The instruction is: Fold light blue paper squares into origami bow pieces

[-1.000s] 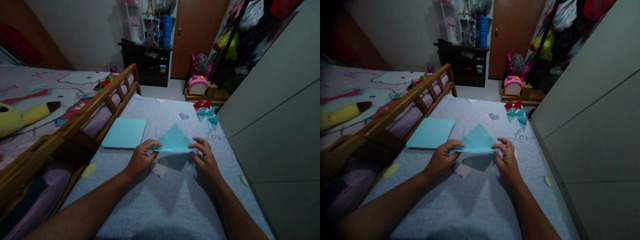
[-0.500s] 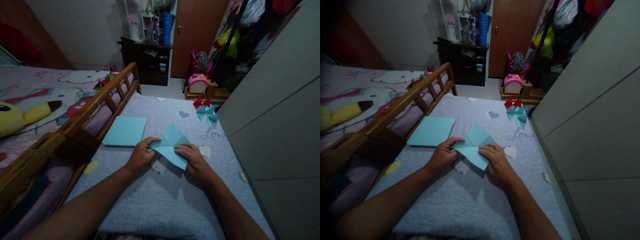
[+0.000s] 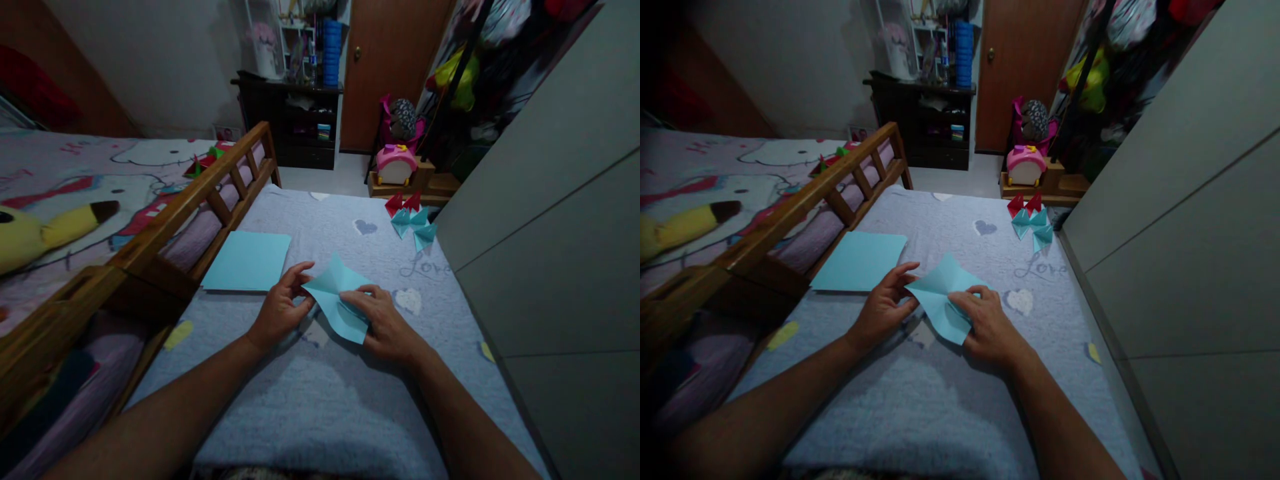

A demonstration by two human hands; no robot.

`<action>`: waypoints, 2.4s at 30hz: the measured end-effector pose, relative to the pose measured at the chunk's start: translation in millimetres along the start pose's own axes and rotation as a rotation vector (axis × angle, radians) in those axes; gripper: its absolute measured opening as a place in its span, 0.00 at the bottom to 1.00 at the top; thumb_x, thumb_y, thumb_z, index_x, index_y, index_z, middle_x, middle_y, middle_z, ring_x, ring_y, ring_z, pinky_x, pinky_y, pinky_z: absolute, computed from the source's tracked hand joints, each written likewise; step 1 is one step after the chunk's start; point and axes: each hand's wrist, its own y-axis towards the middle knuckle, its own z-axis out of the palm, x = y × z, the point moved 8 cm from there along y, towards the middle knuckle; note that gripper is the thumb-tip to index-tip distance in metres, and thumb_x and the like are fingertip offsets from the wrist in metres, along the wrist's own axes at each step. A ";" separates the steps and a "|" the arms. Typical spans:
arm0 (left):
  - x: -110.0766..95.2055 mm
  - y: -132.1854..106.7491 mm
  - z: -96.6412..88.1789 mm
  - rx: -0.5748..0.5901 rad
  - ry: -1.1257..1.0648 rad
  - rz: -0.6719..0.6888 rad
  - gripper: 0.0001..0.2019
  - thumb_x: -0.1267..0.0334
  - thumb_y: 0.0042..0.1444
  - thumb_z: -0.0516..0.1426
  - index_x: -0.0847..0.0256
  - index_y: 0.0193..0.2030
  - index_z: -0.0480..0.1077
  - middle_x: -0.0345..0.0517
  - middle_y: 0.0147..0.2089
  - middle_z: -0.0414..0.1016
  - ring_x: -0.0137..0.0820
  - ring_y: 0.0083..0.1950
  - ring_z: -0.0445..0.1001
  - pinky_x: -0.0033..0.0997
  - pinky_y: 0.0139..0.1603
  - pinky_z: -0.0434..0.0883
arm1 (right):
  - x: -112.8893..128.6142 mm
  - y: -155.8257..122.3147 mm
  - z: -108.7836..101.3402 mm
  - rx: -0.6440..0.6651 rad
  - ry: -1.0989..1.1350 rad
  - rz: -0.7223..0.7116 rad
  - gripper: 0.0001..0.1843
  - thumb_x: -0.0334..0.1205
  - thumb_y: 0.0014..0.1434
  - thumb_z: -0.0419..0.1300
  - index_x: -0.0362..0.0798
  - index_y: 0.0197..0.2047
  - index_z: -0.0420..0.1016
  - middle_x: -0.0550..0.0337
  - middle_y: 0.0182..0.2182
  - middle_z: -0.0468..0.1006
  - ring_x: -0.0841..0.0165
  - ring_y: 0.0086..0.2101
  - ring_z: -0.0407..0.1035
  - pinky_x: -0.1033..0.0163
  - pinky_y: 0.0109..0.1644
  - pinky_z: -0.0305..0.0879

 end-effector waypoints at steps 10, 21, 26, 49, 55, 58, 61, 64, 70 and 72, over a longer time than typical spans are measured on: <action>-6.3 -3.2 4.3 0.065 0.186 0.119 0.18 0.70 0.58 0.56 0.56 0.55 0.71 0.45 0.50 0.74 0.28 0.40 0.75 0.29 0.46 0.74 | 7.5 1.3 3.7 0.001 -0.050 -0.023 0.30 0.34 0.52 0.61 0.56 0.60 0.69 0.59 0.59 0.74 0.52 0.57 0.61 0.44 0.64 0.53; -8.4 -3.5 8.0 0.080 0.203 0.127 0.22 0.70 0.57 0.56 0.57 0.59 0.67 0.48 0.51 0.76 0.31 0.44 0.76 0.30 0.46 0.75 | 1.4 2.0 7.6 -0.024 0.031 -0.002 0.35 0.21 0.46 0.55 0.48 0.59 0.68 0.53 0.54 0.76 0.57 0.54 0.63 0.49 0.61 0.55; -9.6 -3.3 14.3 0.117 0.222 0.146 0.18 0.70 0.56 0.58 0.59 0.54 0.71 0.47 0.48 0.77 0.32 0.43 0.76 0.32 0.46 0.74 | 4.1 2.6 10.1 -0.019 0.037 -0.024 0.31 0.22 0.48 0.56 0.50 0.56 0.71 0.56 0.57 0.75 0.57 0.54 0.62 0.47 0.62 0.52; 0.3 -1.9 22.4 0.223 0.188 0.132 0.21 0.69 0.57 0.59 0.58 0.59 0.70 0.49 0.54 0.75 0.32 0.45 0.75 0.34 0.50 0.73 | 14.1 4.0 6.1 -0.045 -0.017 -0.062 0.34 0.26 0.53 0.57 0.54 0.63 0.66 0.56 0.59 0.74 0.54 0.51 0.62 0.46 0.58 0.53; -1.5 0.6 24.4 0.224 0.197 0.148 0.11 0.67 0.60 0.59 0.59 0.49 0.75 0.49 0.48 0.77 0.33 0.46 0.75 0.33 0.48 0.73 | 16.8 3.2 6.8 -0.050 0.035 -0.063 0.38 0.25 0.51 0.57 0.51 0.65 0.61 0.53 0.53 0.77 0.54 0.52 0.62 0.46 0.58 0.53; -0.9 0.0 25.9 0.241 0.205 0.122 0.10 0.67 0.60 0.59 0.60 0.47 0.76 0.49 0.45 0.77 0.33 0.44 0.75 0.33 0.47 0.73 | 16.5 2.9 8.8 -0.037 0.061 -0.054 0.37 0.28 0.52 0.58 0.50 0.66 0.60 0.51 0.52 0.76 0.54 0.51 0.63 0.47 0.58 0.54; -1.7 -0.9 26.3 0.256 0.164 0.097 0.12 0.65 0.60 0.59 0.60 0.50 0.75 0.48 0.45 0.77 0.32 0.43 0.75 0.33 0.47 0.73 | 17.8 3.6 9.1 -0.026 0.079 -0.044 0.36 0.28 0.52 0.59 0.50 0.64 0.63 0.52 0.51 0.77 0.55 0.50 0.63 0.47 0.58 0.55; -5.0 -0.5 25.0 0.247 0.114 0.111 0.14 0.63 0.60 0.60 0.59 0.52 0.74 0.48 0.48 0.77 0.34 0.48 0.75 0.33 0.50 0.72 | 21.8 5.7 9.1 -0.013 0.071 -0.058 0.34 0.28 0.52 0.59 0.51 0.63 0.65 0.52 0.53 0.76 0.56 0.50 0.63 0.48 0.58 0.55; -5.0 2.0 26.2 0.223 0.067 0.113 0.08 0.60 0.60 0.60 0.61 0.41 0.78 0.48 0.41 0.80 0.33 0.44 0.77 0.32 0.48 0.72 | 24.0 8.7 6.7 -0.007 0.072 -0.065 0.25 0.29 0.52 0.59 0.51 0.54 0.72 0.53 0.50 0.78 0.56 0.49 0.65 0.47 0.57 0.57; -3.1 3.0 24.5 0.184 0.046 0.088 0.07 0.61 0.59 0.61 0.61 0.39 0.79 0.48 0.39 0.80 0.33 0.42 0.77 0.32 0.46 0.73 | 19.4 7.8 4.8 -0.022 0.099 -0.065 0.26 0.28 0.51 0.58 0.51 0.54 0.72 0.53 0.50 0.78 0.56 0.49 0.65 0.46 0.58 0.57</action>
